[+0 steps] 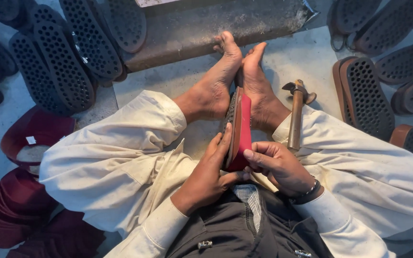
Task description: Assembling the upper part of a shoe to the sole using a hammer and manual manipulation while sitting on the floor.
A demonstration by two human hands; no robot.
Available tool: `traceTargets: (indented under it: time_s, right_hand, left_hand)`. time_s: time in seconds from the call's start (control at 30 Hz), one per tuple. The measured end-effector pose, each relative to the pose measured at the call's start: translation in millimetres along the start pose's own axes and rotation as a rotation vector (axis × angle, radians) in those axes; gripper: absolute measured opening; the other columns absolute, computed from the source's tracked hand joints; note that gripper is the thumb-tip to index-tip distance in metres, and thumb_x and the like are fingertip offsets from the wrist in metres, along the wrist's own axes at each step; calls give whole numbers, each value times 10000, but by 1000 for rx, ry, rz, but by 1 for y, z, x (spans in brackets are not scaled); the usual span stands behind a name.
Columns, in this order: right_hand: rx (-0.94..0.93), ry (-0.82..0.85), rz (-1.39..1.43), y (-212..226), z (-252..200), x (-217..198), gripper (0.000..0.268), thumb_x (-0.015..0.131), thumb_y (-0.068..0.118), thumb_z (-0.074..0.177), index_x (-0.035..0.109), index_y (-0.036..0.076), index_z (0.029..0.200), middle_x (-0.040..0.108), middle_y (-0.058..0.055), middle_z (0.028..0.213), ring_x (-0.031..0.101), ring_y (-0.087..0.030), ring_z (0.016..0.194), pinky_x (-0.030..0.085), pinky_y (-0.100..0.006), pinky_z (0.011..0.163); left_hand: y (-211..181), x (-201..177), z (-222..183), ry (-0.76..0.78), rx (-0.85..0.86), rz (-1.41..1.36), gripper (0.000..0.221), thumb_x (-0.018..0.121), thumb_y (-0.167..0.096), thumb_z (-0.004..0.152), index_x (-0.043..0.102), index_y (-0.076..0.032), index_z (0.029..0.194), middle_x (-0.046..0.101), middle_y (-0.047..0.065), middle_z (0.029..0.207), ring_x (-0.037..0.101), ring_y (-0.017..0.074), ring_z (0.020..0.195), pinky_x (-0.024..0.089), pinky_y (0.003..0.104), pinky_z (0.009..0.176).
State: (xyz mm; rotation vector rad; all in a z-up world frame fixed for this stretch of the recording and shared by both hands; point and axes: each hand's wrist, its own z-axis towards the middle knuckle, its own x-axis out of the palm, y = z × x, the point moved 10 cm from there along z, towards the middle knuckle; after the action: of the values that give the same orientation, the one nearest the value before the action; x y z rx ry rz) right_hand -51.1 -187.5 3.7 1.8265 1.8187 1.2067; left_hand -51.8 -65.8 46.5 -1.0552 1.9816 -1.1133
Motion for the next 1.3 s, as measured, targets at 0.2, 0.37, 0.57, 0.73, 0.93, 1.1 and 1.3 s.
traceTargets:
  time_s: [0.2, 0.37, 0.57, 0.73, 0.93, 1.1, 1.3]
  right_hand:
    - [8, 61, 92, -11, 0, -9, 285, 682, 165, 990, 628, 1, 763, 486, -10, 605, 578, -143, 647, 505, -293, 665]
    - [-118, -85, -123, -3, 15, -34, 229, 738, 107, 952, 713, -88, 835, 654, -128, 645, 689, -189, 656, 622, -367, 656]
    - [-105, -157, -153, 4, 13, -31, 200, 768, 79, 909, 737, -112, 858, 722, -178, 665, 744, -226, 646, 665, -427, 629]
    - [-84, -126, -202, 15, 4, -24, 161, 770, 114, 872, 739, -42, 848, 720, -91, 744, 749, -205, 664, 700, -348, 654]
    - [26, -274, -121, 8, 5, -28, 133, 822, 33, 809, 759, -81, 786, 744, -177, 703, 733, -257, 620, 669, -351, 600]
    - [45, -324, -84, 8, 6, -29, 126, 835, 4, 783, 748, -84, 804, 740, -176, 743, 740, -271, 665, 678, -369, 614]
    - [131, -303, 58, -23, 18, -40, 119, 815, -5, 799, 723, -80, 802, 747, -225, 766, 736, -310, 658, 663, -398, 597]
  left_hand:
    - [11, 2, 2, 20, -21, -10, 1116, 792, -397, 841, 53, -235, 1662, 170, 425, 1581, 215, 595, 1470, 247, 649, 1191]
    - [-1, 0, -1, 12, 1, -23, 1061, 755, -362, 890, 48, -189, 1661, 163, 455, 1564, 203, 634, 1449, 225, 683, 1174]
    - [-3, -4, -4, -12, -16, -57, 1004, 704, -408, 919, 64, -200, 1664, 150, 449, 1573, 200, 628, 1446, 228, 684, 1164]
    - [28, 9, 2, -25, 36, -23, 901, 630, -407, 952, 59, -241, 1630, 82, 74, 1747, 51, 369, 1599, 148, 438, 1243]
    - [27, 10, 0, 4, -23, -38, 885, 635, -390, 945, 82, -272, 1627, 96, 41, 1749, 17, 336, 1605, 138, 443, 1241]
    - [31, 8, -1, -31, -59, -76, 812, 580, -419, 958, 127, -306, 1622, 168, 80, 1735, 51, 333, 1599, 190, 422, 1227]
    - [32, 5, -1, -88, -72, -178, 787, 630, -321, 935, 234, -263, 1612, 274, 86, 1702, 89, 336, 1593, 201, 407, 1225]
